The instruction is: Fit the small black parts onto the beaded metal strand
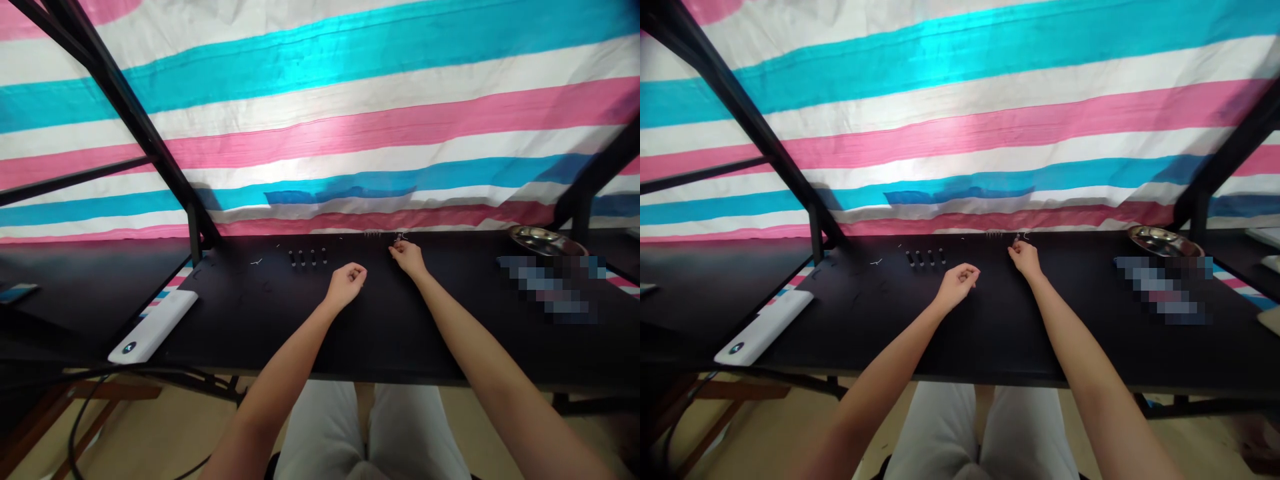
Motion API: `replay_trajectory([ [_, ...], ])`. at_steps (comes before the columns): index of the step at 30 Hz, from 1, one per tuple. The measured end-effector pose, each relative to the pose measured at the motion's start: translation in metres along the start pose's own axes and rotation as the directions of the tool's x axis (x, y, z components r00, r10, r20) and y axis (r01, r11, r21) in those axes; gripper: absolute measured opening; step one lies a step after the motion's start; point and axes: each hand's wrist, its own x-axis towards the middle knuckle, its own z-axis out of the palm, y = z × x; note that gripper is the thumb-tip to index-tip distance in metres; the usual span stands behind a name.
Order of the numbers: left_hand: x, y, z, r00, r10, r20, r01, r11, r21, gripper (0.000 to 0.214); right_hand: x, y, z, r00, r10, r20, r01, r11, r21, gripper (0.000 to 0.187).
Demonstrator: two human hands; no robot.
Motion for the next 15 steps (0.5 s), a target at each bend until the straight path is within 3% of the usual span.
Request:
replay_trajectory([
  [15, -0.0039, 0.0013, -0.0004, 0.996, 0.073, 0.051, -0.081, 0.98, 0.183, 0.022, 0.0002, -0.0015, -0.0016, 1.0, -0.002, -0.002, 0.002, 0.998, -0.06, 0.015],
])
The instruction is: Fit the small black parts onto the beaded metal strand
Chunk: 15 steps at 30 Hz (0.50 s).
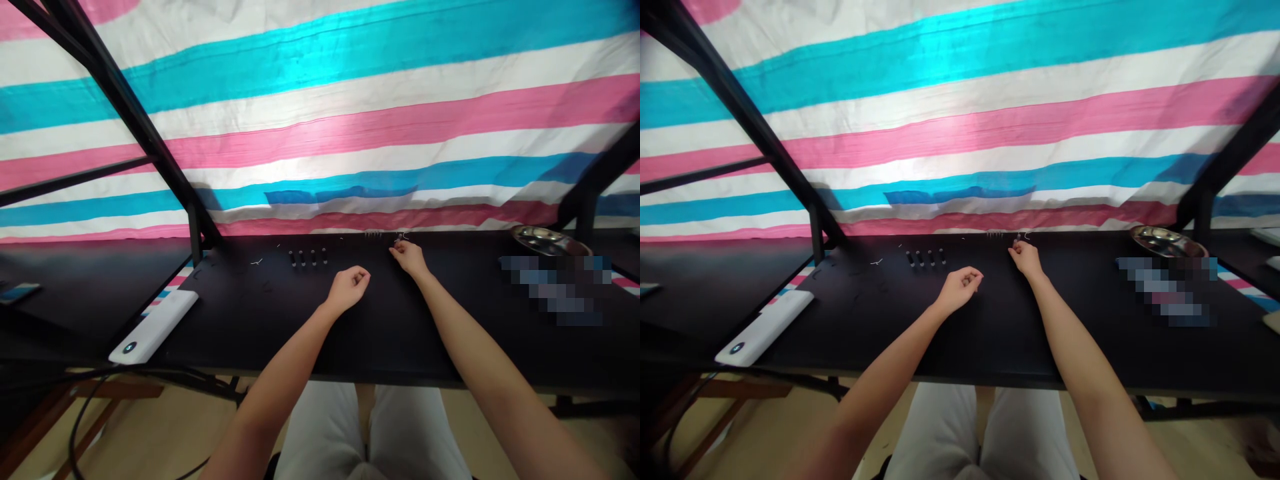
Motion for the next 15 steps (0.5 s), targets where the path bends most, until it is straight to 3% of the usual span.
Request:
replay_trajectory([
  [10, -0.002, 0.002, -0.002, 0.998, 0.052, 0.023, -0.054, 0.994, 0.098, 0.023, 0.0, -0.002, -0.011, 0.995, 0.066, 0.07, -0.062, 0.996, -0.063, 0.015],
  [15, -0.004, 0.003, -0.003, 0.996, 0.08, 0.03, -0.083, 0.988, 0.129, 0.021, -0.002, 0.001, -0.012, 0.998, 0.061, 0.03, -0.058, 0.993, -0.098, 0.015],
])
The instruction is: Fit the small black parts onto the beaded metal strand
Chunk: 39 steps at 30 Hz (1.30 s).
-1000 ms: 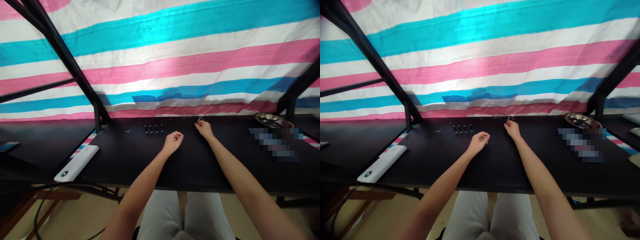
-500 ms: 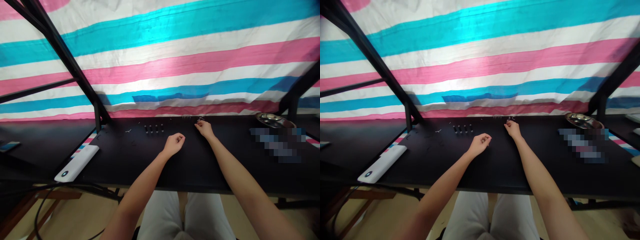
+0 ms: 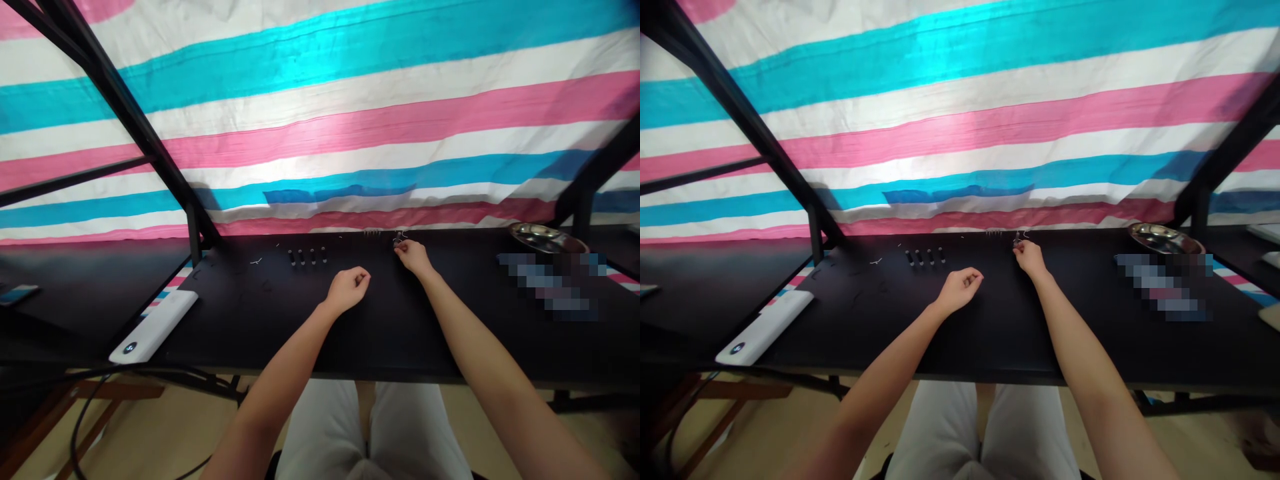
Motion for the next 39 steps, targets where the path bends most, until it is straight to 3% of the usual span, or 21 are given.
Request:
replay_trajectory([
  [8, 0.0, -0.001, 0.001, 1.0, 0.021, 0.0, -0.021, 0.999, 0.037, 0.021, -0.007, -0.005, -0.003, 0.998, 0.067, -0.014, -0.068, 0.983, -0.172, 0.024],
  [14, 0.0, 0.001, -0.006, 0.996, -0.026, -0.088, 0.039, 0.989, 0.145, 0.021, -0.01, -0.012, -0.007, 0.994, 0.105, 0.033, -0.092, 0.959, -0.266, 0.029],
  [18, 0.004, 0.001, -0.022, 0.976, -0.134, -0.173, 0.174, 0.955, 0.239, 0.036, -0.014, -0.018, -0.015, 0.989, 0.122, 0.085, -0.083, 0.93, -0.357, 0.034],
  [21, 0.007, -0.005, -0.033, 0.928, -0.258, -0.268, 0.334, 0.895, 0.295, 0.059, -0.018, -0.024, -0.022, 0.979, 0.16, 0.125, -0.09, 0.894, -0.439, 0.03],
  [24, 0.009, -0.014, -0.039, 0.889, -0.315, -0.331, 0.41, 0.87, 0.275, 0.067, -0.023, -0.034, -0.027, 0.966, 0.188, 0.177, -0.081, 0.873, -0.481, 0.024],
  [28, 0.01, -0.022, -0.04, 0.893, -0.328, -0.31, 0.423, 0.847, 0.321, 0.06, -0.034, -0.047, -0.028, 0.95, 0.166, 0.265, -0.023, 0.883, -0.47, 0.023],
  [31, 0.01, -0.025, -0.039, 0.896, -0.302, -0.325, 0.413, 0.835, 0.364, 0.038, -0.044, -0.056, -0.027, 0.953, 0.098, 0.286, 0.044, 0.892, -0.451, 0.02],
  [34, 0.013, -0.029, -0.035, 0.887, -0.283, -0.366, 0.376, 0.901, 0.215, 0.018, -0.054, -0.064, -0.023, 0.96, 0.009, 0.282, 0.103, 0.919, -0.381, 0.016],
  [36, 0.015, -0.029, -0.03, 0.89, -0.295, -0.346, 0.313, 0.95, -0.006, 0.014, -0.061, -0.069, -0.018, 0.969, -0.077, 0.235, 0.137, 0.958, -0.252, 0.016],
  [39, 0.018, -0.022, -0.021, 0.911, -0.337, -0.237, 0.225, 0.888, -0.4, 0.01, -0.071, -0.079, -0.01, 0.982, -0.175, 0.071, 0.169, 0.982, 0.083, 0.021],
])
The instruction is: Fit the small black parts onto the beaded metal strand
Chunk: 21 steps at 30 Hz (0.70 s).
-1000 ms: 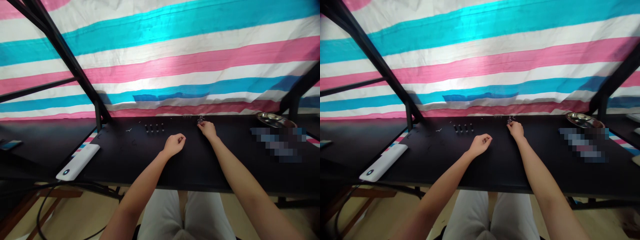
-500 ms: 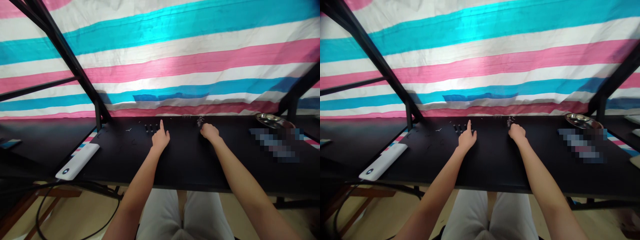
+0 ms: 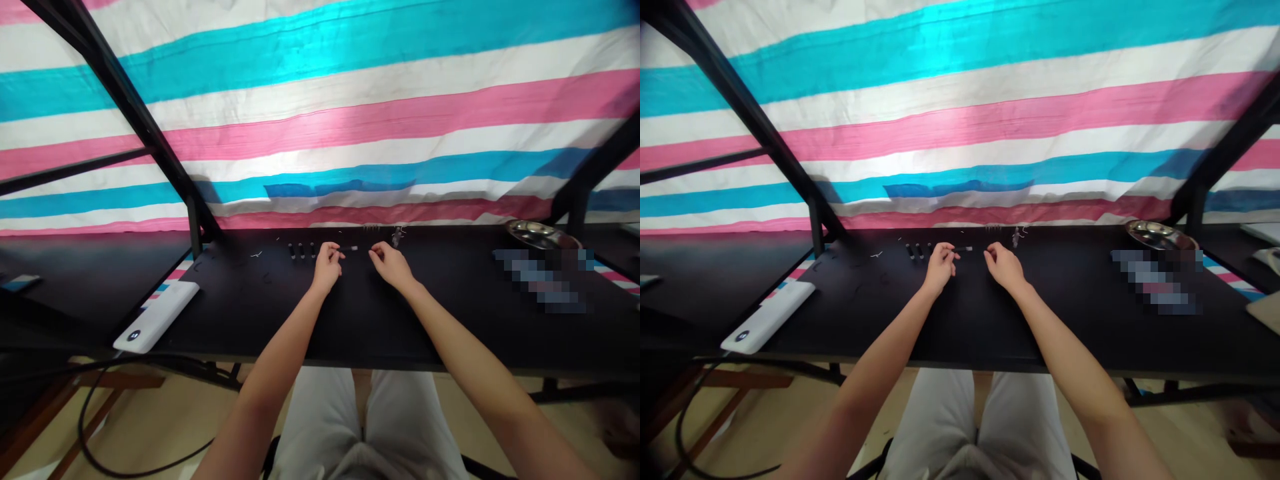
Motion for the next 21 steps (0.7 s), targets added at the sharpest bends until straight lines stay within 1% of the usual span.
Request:
replay_trajectory([
  [1, -0.002, 0.003, 0.004, 0.999, -0.017, 0.039, 0.021, 0.994, -0.107, 0.01, -0.002, -0.004, 0.003, 0.998, -0.004, -0.057, 0.011, 0.991, 0.132, 0.024],
  [2, -0.004, 0.006, 0.007, 0.997, -0.024, 0.076, 0.038, 0.982, -0.186, 0.01, -0.005, -0.008, 0.005, 0.995, 0.01, -0.102, 0.017, 0.965, 0.26, 0.028],
  [3, -0.006, 0.009, 0.01, 0.994, -0.02, 0.109, 0.046, 0.97, -0.237, 0.011, -0.007, -0.012, 0.007, 0.992, 0.03, -0.124, 0.02, 0.924, 0.381, 0.032],
  [5, -0.01, 0.014, 0.014, 0.987, 0.003, 0.16, 0.043, 0.958, -0.284, 0.014, -0.009, -0.018, 0.009, 0.992, 0.056, -0.111, 0.018, 0.82, 0.572, 0.036],
  [7, -0.013, 0.016, 0.015, 0.981, 0.027, 0.195, 0.034, 0.953, -0.3, 0.015, -0.011, -0.022, 0.01, 0.996, 0.049, -0.074, 0.014, 0.733, 0.68, 0.036],
  [9, -0.014, 0.016, 0.016, 0.976, 0.054, 0.211, 0.015, 0.951, -0.309, 0.015, -0.011, -0.023, 0.009, 0.997, 0.046, -0.061, 0.013, 0.688, 0.726, 0.034],
  [13, -0.013, 0.013, 0.016, 0.972, 0.093, 0.215, -0.019, 0.946, -0.323, 0.017, -0.009, -0.021, 0.008, 0.995, 0.064, -0.08, 0.018, 0.659, 0.752, 0.03],
  [18, -0.011, 0.012, 0.012, 0.982, 0.084, 0.168, -0.025, 0.943, -0.331, 0.017, -0.006, -0.017, 0.004, 0.987, 0.101, -0.123, 0.029, 0.646, 0.763, 0.027],
  [21, -0.008, 0.01, 0.011, 0.989, 0.061, 0.136, -0.015, 0.948, -0.317, 0.018, -0.005, -0.014, 0.001, 0.976, 0.141, -0.167, 0.042, 0.63, 0.776, 0.027],
])
